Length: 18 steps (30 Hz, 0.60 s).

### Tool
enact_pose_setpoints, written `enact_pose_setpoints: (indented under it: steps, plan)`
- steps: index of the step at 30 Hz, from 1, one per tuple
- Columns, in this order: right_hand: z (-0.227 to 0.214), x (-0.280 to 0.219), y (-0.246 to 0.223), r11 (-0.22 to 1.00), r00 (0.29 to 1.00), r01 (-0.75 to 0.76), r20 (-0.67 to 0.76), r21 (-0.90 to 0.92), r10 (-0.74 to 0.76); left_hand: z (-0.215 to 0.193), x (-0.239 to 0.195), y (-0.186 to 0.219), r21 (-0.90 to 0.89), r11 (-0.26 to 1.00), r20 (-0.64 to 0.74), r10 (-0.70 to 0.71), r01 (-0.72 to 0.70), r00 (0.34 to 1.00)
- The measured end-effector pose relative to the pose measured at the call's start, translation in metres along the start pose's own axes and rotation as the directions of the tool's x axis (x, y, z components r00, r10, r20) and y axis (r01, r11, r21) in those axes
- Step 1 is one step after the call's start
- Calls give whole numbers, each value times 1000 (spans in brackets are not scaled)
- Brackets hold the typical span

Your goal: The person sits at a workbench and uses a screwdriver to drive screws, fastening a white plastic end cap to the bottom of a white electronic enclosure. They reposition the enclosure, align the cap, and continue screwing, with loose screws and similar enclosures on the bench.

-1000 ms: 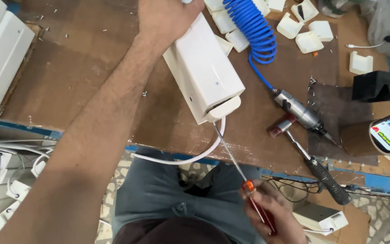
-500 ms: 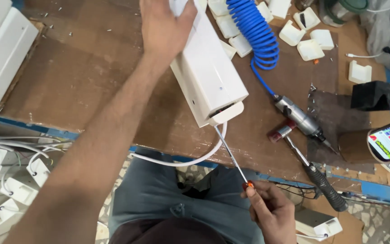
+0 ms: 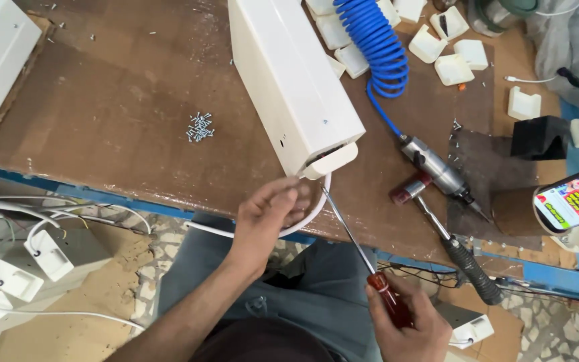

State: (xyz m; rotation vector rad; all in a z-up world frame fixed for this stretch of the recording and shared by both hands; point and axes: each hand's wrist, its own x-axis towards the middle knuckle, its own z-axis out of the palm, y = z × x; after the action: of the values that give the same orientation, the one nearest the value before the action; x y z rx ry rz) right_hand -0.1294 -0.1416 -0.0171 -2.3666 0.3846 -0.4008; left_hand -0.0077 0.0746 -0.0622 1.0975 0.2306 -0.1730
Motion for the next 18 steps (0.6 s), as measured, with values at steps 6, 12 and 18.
enact_pose_setpoints:
  steps: [6,12,18]
  plan:
    - [7,-12,-5,992,999,-17,30,126,13,17,-1,-1,-305,952,56,24,-6,998]
    - [15,-14,14,951,993,-105,78,291,86,24,5,-16,-669,705,248,-85,234,965]
    - [11,-8,25,927,985,-164,97,337,139,31,20,-18,-701,636,313,-132,323,941]
